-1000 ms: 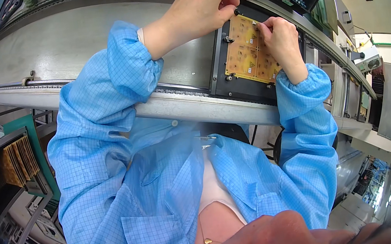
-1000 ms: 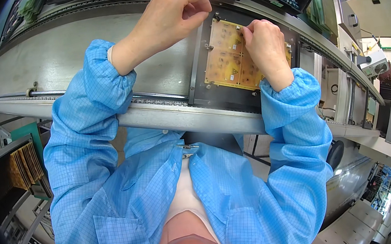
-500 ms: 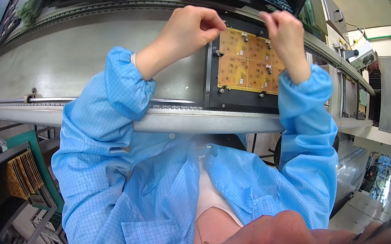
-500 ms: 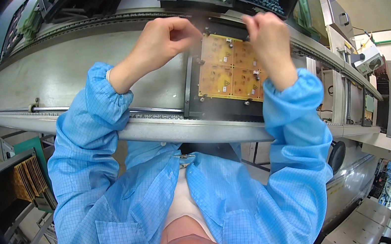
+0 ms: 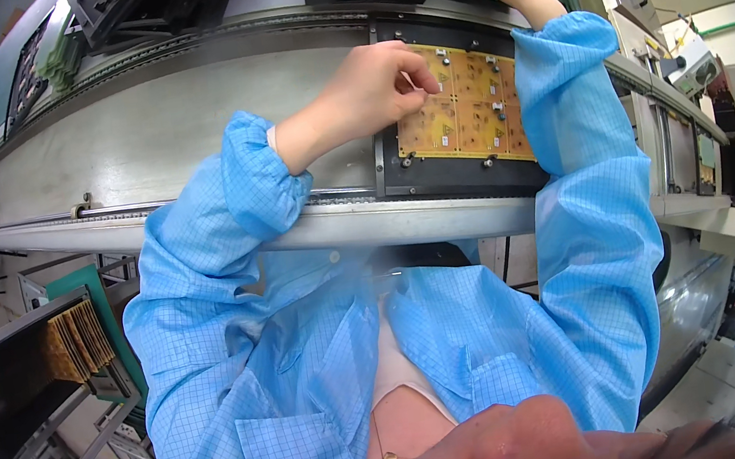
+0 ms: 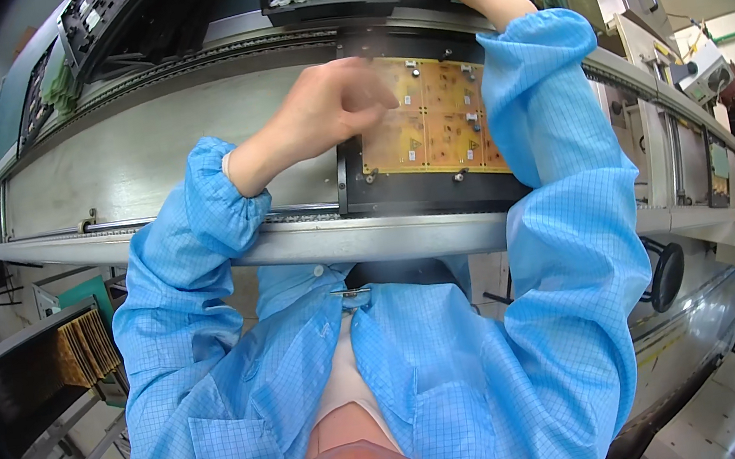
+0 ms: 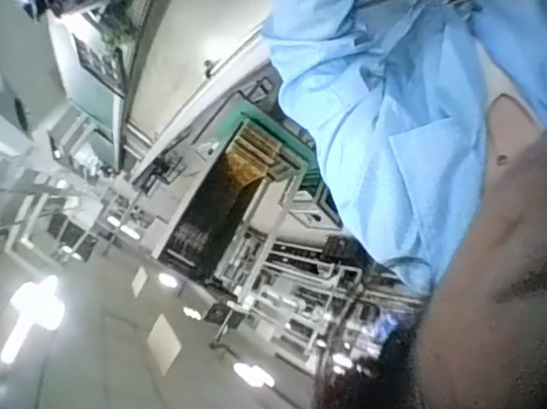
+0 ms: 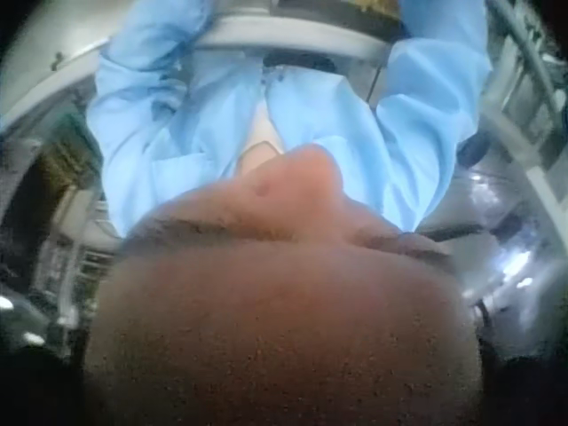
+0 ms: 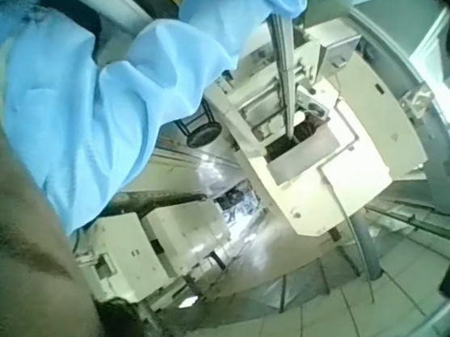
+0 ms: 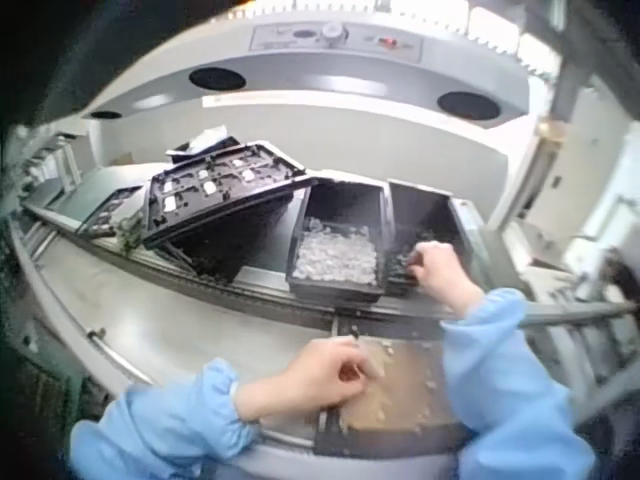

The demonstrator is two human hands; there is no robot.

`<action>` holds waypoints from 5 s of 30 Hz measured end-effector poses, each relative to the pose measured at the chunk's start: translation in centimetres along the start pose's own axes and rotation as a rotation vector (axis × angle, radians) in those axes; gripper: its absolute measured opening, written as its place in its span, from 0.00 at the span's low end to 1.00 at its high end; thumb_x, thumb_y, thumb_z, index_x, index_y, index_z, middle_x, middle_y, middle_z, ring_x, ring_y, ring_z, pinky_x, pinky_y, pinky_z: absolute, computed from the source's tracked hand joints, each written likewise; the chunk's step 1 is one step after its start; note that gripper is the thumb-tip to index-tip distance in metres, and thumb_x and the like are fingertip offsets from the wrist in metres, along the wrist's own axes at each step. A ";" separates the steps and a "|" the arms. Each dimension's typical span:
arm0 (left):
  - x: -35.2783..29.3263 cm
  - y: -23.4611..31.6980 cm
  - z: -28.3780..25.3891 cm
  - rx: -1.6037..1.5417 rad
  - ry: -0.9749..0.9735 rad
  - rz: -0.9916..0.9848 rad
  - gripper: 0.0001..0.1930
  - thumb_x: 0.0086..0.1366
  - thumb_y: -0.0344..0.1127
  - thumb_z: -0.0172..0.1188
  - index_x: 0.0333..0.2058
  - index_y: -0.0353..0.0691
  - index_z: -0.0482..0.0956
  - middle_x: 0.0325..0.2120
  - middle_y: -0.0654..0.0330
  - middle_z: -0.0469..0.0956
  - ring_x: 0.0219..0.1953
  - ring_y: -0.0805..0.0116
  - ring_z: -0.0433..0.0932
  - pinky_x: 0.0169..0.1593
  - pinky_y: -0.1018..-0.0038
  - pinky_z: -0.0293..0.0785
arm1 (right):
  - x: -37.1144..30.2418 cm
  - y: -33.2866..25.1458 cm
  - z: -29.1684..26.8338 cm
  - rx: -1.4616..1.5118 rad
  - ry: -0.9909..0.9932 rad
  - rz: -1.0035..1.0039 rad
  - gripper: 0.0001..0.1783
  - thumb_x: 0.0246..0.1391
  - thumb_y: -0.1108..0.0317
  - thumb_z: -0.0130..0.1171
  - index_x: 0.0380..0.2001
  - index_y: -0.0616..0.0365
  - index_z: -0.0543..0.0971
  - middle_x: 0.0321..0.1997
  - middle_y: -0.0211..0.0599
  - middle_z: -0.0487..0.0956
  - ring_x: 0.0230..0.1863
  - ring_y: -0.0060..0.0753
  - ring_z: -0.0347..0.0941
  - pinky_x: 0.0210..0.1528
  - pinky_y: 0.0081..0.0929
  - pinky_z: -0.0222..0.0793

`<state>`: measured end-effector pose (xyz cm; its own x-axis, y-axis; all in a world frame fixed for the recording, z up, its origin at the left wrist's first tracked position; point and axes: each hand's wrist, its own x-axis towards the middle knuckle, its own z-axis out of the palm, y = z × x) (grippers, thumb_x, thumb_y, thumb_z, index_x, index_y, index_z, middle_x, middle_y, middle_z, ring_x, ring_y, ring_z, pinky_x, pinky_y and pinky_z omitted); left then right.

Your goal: The worker is picking small electronic components from bins and manually placing them onto a printed circuit board situated on an assembly line conveyor.

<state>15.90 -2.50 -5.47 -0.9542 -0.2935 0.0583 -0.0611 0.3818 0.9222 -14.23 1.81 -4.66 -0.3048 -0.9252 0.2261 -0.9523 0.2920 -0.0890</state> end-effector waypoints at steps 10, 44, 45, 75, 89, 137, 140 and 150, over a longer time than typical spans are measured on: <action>1.7 0.8 4.5 0.573 -0.060 0.176 0.10 0.60 0.33 0.56 0.38 0.43 0.84 0.34 0.53 0.83 0.40 0.51 0.82 0.45 0.60 0.78 | -10.4 -5.4 -3.8 0.563 0.182 0.000 0.10 0.58 0.70 0.62 0.43 0.59 0.83 0.36 0.39 0.85 0.36 0.30 0.82 0.41 0.25 0.76; 1.1 -0.2 6.3 0.868 0.111 0.405 0.04 0.56 0.30 0.60 0.30 0.36 0.79 0.35 0.54 0.73 0.42 0.54 0.76 0.45 0.61 0.75 | -20.4 -6.4 -3.6 1.525 -0.279 0.437 0.14 0.62 0.72 0.60 0.50 0.67 0.78 0.42 0.39 0.82 0.41 0.26 0.80 0.47 0.23 0.78; 1.1 -0.1 6.2 0.844 0.120 0.421 0.05 0.55 0.31 0.60 0.30 0.37 0.80 0.35 0.55 0.73 0.42 0.55 0.76 0.45 0.62 0.74 | -20.3 -6.5 -3.5 1.514 -0.291 0.437 0.14 0.62 0.72 0.60 0.50 0.67 0.78 0.42 0.39 0.82 0.41 0.26 0.80 0.47 0.23 0.78; -1.2 -1.2 1.2 0.539 0.268 0.438 0.04 0.60 0.31 0.61 0.31 0.38 0.81 0.32 0.59 0.76 0.39 0.58 0.75 0.45 0.64 0.72 | -19.8 -9.1 -4.3 0.635 -0.185 0.226 0.07 0.55 0.79 0.63 0.38 0.64 0.84 0.33 0.32 0.79 0.32 0.19 0.74 0.38 0.18 0.71; -1.4 -1.5 1.5 0.551 0.261 0.421 0.03 0.59 0.33 0.62 0.30 0.44 0.84 0.33 0.62 0.77 0.41 0.60 0.76 0.44 0.63 0.70 | -20.0 -10.3 -4.1 0.465 -0.085 0.353 0.08 0.53 0.73 0.68 0.37 0.61 0.86 0.29 0.34 0.83 0.27 0.18 0.76 0.34 0.19 0.73; -3.2 0.2 3.5 0.596 -0.107 0.533 0.05 0.54 0.31 0.64 0.31 0.46 0.79 0.32 0.64 0.71 0.41 0.61 0.69 0.45 0.65 0.64 | -21.6 -12.4 -3.4 0.727 -0.123 0.009 0.05 0.54 0.77 0.63 0.35 0.62 0.81 0.32 0.40 0.77 0.31 0.38 0.76 0.34 0.30 0.74; -3.2 0.2 3.5 0.610 -0.107 0.541 0.05 0.55 0.31 0.64 0.31 0.45 0.79 0.31 0.64 0.72 0.40 0.60 0.71 0.43 0.63 0.66 | -22.0 -12.5 -3.8 0.747 -0.107 0.052 0.06 0.54 0.77 0.63 0.37 0.62 0.81 0.34 0.40 0.78 0.32 0.37 0.77 0.35 0.29 0.75; -2.7 2.0 2.7 -0.117 -0.111 0.136 0.09 0.58 0.27 0.68 0.37 0.37 0.80 0.31 0.60 0.84 0.32 0.71 0.82 0.40 0.74 0.78 | -22.5 -12.8 -4.4 0.932 0.051 0.010 0.09 0.55 0.82 0.63 0.40 0.67 0.82 0.40 0.38 0.80 0.43 0.26 0.77 0.46 0.22 0.74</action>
<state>17.56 1.48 -4.80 -0.9781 -0.1458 0.1487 0.0985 0.3052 0.9472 4.79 19.93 -4.30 -0.3343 -0.9054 0.2617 -0.5591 -0.0330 -0.8284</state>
